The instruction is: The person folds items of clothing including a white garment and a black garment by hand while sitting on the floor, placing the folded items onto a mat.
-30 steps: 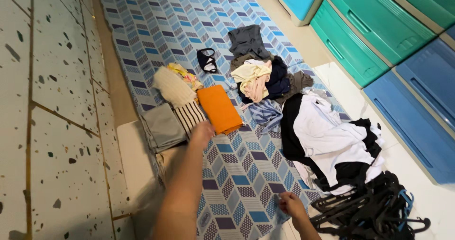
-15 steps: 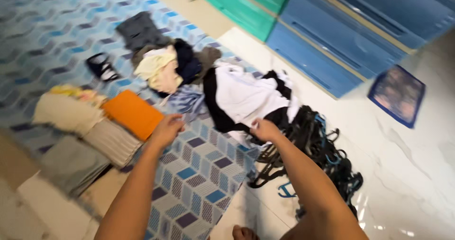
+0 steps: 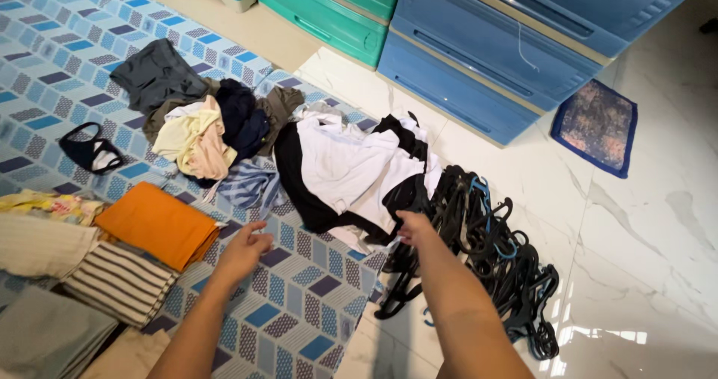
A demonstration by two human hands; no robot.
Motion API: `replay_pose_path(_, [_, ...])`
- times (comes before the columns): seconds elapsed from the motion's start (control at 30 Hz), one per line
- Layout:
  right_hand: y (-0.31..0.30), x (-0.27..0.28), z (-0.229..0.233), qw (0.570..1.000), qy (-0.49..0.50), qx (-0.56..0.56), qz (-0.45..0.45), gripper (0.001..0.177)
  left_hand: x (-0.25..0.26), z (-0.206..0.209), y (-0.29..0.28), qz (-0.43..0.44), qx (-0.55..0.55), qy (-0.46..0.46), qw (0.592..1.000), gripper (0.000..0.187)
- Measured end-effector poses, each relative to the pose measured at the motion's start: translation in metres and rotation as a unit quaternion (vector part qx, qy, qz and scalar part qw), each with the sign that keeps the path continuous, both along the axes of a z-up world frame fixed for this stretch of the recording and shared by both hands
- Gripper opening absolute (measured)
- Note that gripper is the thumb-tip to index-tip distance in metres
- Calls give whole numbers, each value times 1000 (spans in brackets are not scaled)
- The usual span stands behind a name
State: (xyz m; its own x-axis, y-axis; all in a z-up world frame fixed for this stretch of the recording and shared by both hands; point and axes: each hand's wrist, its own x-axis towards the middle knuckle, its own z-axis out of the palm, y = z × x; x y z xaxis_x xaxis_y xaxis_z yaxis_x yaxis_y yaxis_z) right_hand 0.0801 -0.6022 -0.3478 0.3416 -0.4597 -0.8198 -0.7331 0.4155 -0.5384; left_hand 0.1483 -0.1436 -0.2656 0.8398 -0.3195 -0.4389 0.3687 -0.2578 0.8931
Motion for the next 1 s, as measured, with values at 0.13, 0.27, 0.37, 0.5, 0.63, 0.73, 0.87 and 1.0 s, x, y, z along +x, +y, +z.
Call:
replay_pose_path(0.13, [7,6,-12,985,-37,-171,3,50,-1,-10,-1,-30,33,-21,999,56])
replay_pose_path(0.27, [2,23,-11,934,79,-330,112,58,-7,-14,0,-41,34,-28,998,56])
replay_pose_path(0.37, [7,28,-18,943,29,-331,-17,49,-3,-5,1,-63,93,-87,990,54])
replay_pose_path(0.5, [2,66,18,883,-366,-221,-191,11,1,25,-11,-50,72,-69,994,54])
replay_pose_path(0.63, [29,99,150,797,-544,-245,-91,10,8,61,-25,4,39,-131,991,54])
replay_pose_path(0.73, [65,59,282,780,-590,-207,29,14,15,110,-32,88,-90,-227,966,61])
replay_pose_path(0.87, [104,-35,407,734,-346,-461,360,19,-28,223,-32,198,-215,-451,843,61])
replay_pose_path(1.0, [114,-128,448,629,-490,-410,442,22,-91,323,-23,244,-60,-645,722,53])
